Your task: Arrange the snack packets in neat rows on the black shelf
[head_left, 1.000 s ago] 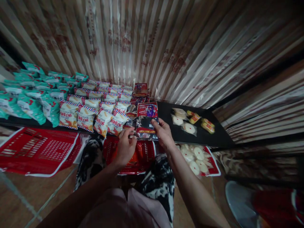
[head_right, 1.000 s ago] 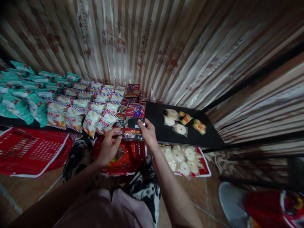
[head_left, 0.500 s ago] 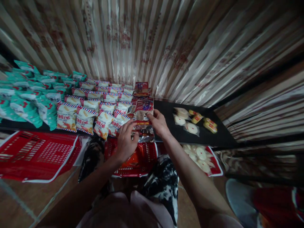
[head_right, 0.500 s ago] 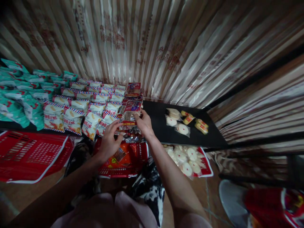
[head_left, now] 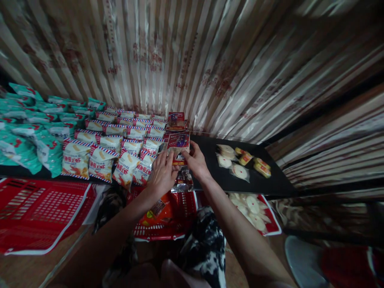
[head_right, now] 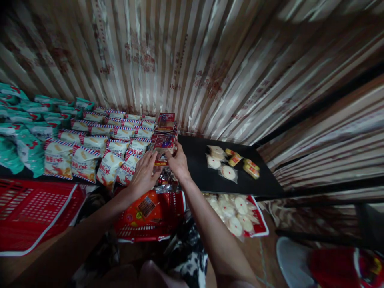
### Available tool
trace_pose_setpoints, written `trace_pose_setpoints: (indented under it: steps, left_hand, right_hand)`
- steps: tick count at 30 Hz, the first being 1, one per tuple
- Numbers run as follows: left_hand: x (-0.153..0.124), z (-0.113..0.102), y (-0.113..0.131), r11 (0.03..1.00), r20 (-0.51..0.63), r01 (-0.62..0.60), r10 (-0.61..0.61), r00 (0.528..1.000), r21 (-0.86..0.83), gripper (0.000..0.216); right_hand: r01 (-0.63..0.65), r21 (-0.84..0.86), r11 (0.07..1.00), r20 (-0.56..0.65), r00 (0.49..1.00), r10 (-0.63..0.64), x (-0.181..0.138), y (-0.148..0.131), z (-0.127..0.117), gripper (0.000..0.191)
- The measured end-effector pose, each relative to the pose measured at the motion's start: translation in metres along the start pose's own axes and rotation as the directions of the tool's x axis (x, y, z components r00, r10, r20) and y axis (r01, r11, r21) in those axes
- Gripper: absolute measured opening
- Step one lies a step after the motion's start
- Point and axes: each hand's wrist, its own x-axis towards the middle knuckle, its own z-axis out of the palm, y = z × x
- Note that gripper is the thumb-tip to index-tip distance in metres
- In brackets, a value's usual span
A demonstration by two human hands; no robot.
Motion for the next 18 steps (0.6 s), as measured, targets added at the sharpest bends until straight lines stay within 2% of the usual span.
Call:
trace_pose_setpoints:
  steps: [7,12,15,18]
  left_hand:
    - [0.010,0.006,0.004,0.997,-0.048,-0.039,0.041,0.998,0.060,0.054]
    - [0.013,0.010,0.004,0.997,-0.105,0.012,-0.020,0.994,-0.077,0.059]
    - [0.011,0.007,0.005,0.977,-0.203,0.059,-0.101,0.974,-0.203,0.062]
    - [0.007,0.000,0.008,0.943,-0.285,0.095,-0.191,0.939,-0.320,0.056]
  right_hand:
    - [-0.001,-0.069,0.998,0.085,0.996,0.007,-0.002,-0.010,0.002,0.052]
    - [-0.049,0.007,0.999,0.169,0.985,0.047,-0.004,-0.025,-0.002,0.049]
    - [-0.082,0.042,0.996,0.104,0.992,0.077,0.009,-0.021,-0.007,0.046]
    - [-0.084,-0.007,0.996,0.013,0.996,0.084,0.033,-0.006,-0.009,0.039]
